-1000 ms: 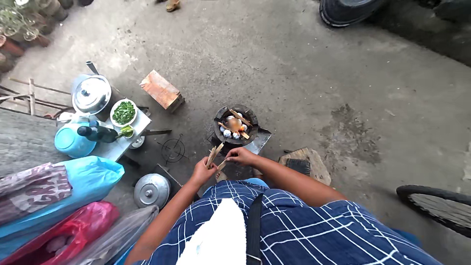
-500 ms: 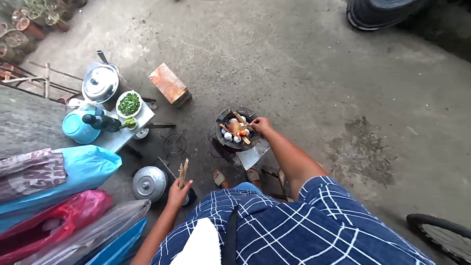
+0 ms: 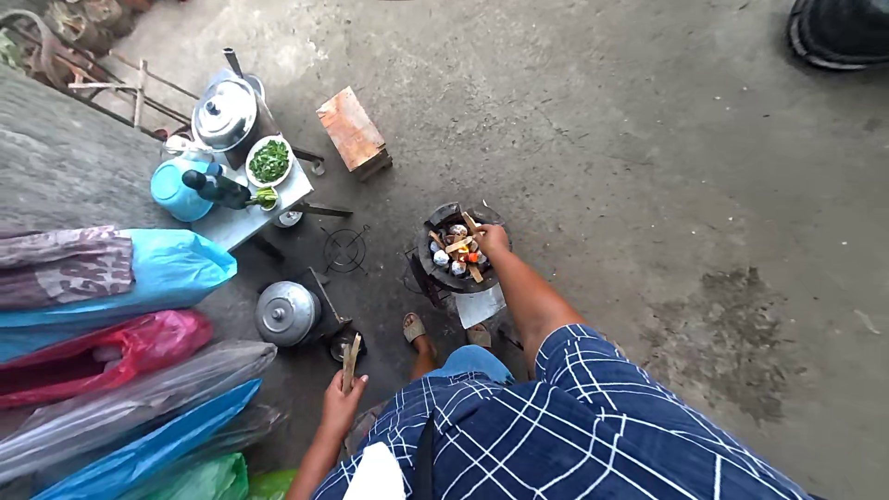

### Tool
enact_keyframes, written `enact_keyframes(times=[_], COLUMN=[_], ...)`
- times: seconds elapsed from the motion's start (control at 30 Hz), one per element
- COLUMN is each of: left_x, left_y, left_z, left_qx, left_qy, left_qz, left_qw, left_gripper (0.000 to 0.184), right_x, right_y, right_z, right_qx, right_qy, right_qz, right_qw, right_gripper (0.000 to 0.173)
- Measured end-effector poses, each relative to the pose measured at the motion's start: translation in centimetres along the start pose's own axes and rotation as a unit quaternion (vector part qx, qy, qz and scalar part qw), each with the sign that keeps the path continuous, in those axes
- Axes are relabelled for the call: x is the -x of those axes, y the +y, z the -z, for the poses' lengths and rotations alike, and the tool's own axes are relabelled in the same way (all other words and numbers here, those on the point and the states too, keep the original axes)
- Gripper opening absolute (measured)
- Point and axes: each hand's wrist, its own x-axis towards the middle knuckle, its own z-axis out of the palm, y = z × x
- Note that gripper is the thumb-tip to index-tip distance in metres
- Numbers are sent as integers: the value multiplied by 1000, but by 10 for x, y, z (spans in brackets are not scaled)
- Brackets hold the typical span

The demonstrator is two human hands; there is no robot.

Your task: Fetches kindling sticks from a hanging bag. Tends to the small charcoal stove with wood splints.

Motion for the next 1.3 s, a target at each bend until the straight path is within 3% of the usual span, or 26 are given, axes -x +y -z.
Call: enact_keyframes(times=[0.17, 0.37, 0.47, 0.57, 0.67, 0.77, 0.93, 1.1, 1.3], left_x=[17, 17, 11, 5, 3, 6, 12, 17, 17], left_y=[15, 47, 70, 91, 113, 127, 123, 93, 86], left_z=[-17, -32, -38, -47, -58, -69, -81, -91, -99], left_qx=[-1, 91, 154, 236, 291, 246, 127, 165, 184], left_qy=[3, -26, -67, -108, -165, -201, -191, -186, -159], left_qz=[2, 39, 61, 59, 59, 35, -27, -29, 3], left_qw=[1000, 995, 984, 964, 941, 947, 973, 968, 970], left_gripper=[23, 32, 33, 26, 21, 17, 24, 19, 18], right_x=[15, 58, 87, 126, 168, 201, 200, 207, 214], right_y=[7, 11, -6, -33, -62, -79, -57, -7, 23], right_z=[29, 66, 70, 68, 66, 61, 65, 59, 30], right_qx=[-62, -116, -142, -124, -64, -36, 24, 60, 26], right_qy=[100, 105, 50, -59, -184, -248, -266, -391, -411], right_qz=[-3, 29, 127, 253, 325, 320, 340, 219, 183], right_qw=[993, 987, 980, 958, 926, 914, 902, 892, 893], right_gripper=[34, 32, 29, 23, 26, 32, 17, 21, 22])
